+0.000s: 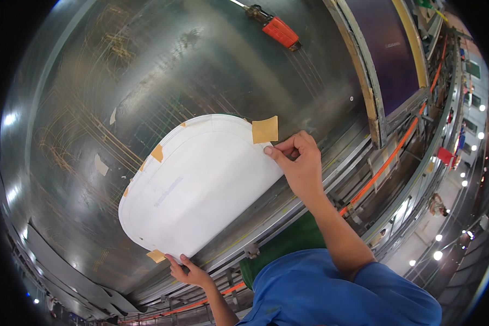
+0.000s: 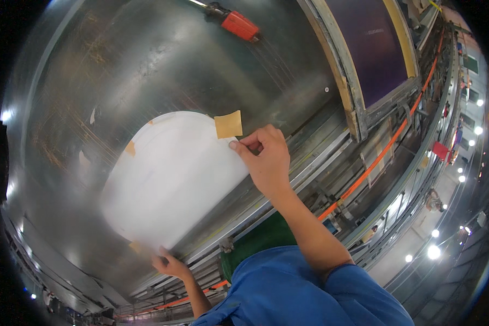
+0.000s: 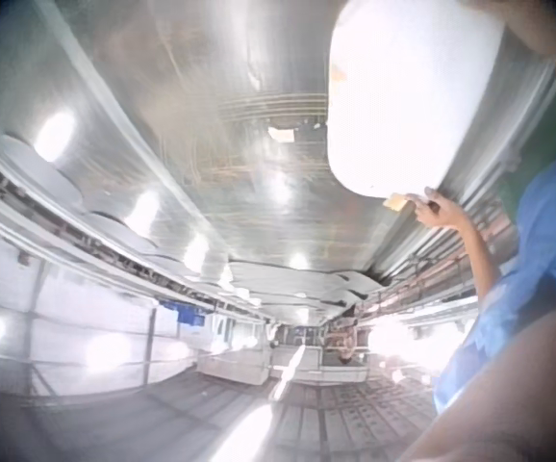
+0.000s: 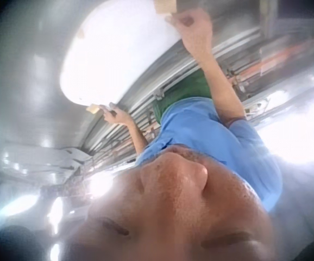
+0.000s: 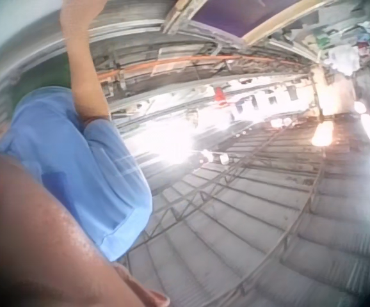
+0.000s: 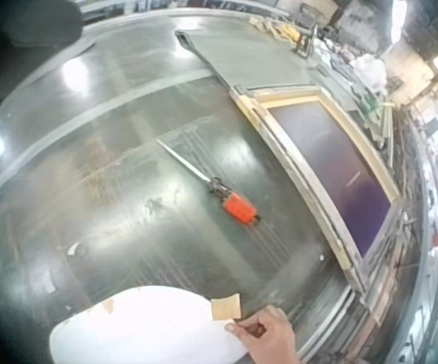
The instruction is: The person aligns a purple screen panel with a white plastic cover on a metal workbench, then repeatedly picks up and places the white cover to check fit. The person uses both hands to position the parts and occasionally uses a screwdriver to adjust the panel frame.
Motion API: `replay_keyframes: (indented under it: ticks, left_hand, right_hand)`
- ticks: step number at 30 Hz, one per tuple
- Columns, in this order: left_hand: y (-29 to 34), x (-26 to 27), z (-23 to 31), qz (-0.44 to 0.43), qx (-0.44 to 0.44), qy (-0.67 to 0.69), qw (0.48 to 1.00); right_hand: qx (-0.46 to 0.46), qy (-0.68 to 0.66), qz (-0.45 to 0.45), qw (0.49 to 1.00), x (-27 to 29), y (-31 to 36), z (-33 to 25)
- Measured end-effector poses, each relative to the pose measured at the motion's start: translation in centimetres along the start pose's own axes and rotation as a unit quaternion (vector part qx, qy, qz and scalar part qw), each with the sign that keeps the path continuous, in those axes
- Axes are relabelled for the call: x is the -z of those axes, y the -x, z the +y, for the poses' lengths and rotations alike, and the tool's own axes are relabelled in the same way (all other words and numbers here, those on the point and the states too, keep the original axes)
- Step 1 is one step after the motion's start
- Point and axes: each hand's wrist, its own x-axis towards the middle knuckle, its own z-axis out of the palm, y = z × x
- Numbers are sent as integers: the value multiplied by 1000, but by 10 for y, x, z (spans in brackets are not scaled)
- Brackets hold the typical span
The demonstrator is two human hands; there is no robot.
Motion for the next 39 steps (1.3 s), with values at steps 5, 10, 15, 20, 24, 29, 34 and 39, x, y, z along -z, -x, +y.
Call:
replay_keyframes:
  ticks: [5, 10, 15, 20, 24, 29, 34, 39]
  left_hand:
    - [6, 0, -13, -5, 57, -21, 998]
    - [8, -4, -25, -10, 44, 9, 999]
    - [6, -1, -15, -29, 68, 28, 997]
    - [4, -6, -4, -4, 24, 44, 999]
    - [1, -5, 9, 7, 20, 49, 999]
    - [-4, 1, 14, -3, 20, 8, 1000]
    - [-6, 5, 10, -21, 43, 11, 999]
    - [-1, 5, 6, -21, 49, -19, 998]
  right_hand:
    - [26, 8, 12, 1000, -1, 1, 6]
    - [56, -9, 44, 997, -5, 1, 9]
    - [88, -5, 86, 992, -7, 3, 22]
    - [160, 26, 108, 981, -13, 3, 31]
    - [236, 108, 82, 962, -9, 4, 25]
    - [460, 281, -33, 842, 0, -12, -7]
    - [606, 356, -281, 654, -8, -27, -41]
    - [621, 425, -335, 568, -20, -25, -70]
